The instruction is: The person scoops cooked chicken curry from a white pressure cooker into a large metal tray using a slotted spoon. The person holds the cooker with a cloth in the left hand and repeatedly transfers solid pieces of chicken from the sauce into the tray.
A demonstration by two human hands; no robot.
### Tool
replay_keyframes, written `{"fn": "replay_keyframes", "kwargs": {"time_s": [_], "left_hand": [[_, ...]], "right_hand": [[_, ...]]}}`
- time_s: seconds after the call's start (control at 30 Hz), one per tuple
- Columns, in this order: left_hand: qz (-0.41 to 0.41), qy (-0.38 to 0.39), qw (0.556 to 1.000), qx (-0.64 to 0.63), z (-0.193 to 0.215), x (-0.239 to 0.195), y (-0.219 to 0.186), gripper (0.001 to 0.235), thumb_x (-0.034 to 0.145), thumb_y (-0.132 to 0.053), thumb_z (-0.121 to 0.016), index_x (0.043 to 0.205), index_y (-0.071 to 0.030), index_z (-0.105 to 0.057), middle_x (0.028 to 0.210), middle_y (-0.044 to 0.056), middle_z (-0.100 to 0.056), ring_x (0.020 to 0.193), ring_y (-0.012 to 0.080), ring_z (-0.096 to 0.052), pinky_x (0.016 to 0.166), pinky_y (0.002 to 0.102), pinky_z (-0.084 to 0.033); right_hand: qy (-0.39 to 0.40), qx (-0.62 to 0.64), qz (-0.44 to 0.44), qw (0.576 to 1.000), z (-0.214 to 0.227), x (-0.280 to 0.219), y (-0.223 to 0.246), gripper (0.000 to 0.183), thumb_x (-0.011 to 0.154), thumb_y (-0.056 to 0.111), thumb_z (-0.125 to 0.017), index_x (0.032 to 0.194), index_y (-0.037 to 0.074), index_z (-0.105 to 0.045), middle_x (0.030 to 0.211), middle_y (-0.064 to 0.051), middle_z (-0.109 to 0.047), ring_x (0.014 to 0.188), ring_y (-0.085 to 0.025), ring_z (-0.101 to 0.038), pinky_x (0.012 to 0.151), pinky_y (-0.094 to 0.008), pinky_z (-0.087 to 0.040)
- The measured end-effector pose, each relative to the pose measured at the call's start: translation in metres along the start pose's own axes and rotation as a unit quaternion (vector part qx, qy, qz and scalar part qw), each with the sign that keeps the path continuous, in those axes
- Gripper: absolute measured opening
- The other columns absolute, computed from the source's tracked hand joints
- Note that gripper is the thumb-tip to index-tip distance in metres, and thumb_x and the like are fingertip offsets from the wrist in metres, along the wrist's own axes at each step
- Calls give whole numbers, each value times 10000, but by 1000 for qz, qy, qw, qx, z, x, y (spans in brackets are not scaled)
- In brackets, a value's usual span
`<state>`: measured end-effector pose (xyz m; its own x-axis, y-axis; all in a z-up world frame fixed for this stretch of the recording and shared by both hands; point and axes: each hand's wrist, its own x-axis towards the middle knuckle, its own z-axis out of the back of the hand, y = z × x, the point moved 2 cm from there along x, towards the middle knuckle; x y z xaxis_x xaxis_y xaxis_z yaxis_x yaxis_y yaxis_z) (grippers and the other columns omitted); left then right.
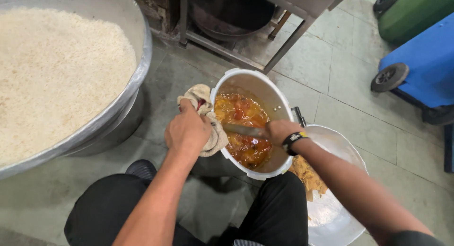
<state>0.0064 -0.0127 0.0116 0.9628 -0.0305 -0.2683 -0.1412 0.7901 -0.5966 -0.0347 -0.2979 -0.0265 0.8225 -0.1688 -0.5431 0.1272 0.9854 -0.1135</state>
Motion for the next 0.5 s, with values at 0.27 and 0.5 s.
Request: {"fn": "replay_keyframes", "kwargs": {"time_s": [0.27, 0.5], "left_hand": [[-15, -14, 1000, 18, -2, 9, -3, 512, 926, -343, -593, 1279, -15, -417, 938, 290, -723, 917, 483, -704, 827, 585, -528], [-20, -23, 999, 30, 2, 19, 4, 585, 920, -359, -559, 1357, -10, -392, 933, 341, -705, 907, 518, -690, 836, 593, -520]], "right_hand": [[-21, 45, 0, 999, -11, -26, -17, 532, 951, 591, -562, 1019, 97, -747, 961, -199, -736, 956, -382, -709, 861, -497, -541], [-25, 135, -3, 991, -18, -63, -45, 476, 965, 547, -523, 1012, 114, -717, 823, -182, -768, 868, -352, -744, 831, -482, -555]]}}
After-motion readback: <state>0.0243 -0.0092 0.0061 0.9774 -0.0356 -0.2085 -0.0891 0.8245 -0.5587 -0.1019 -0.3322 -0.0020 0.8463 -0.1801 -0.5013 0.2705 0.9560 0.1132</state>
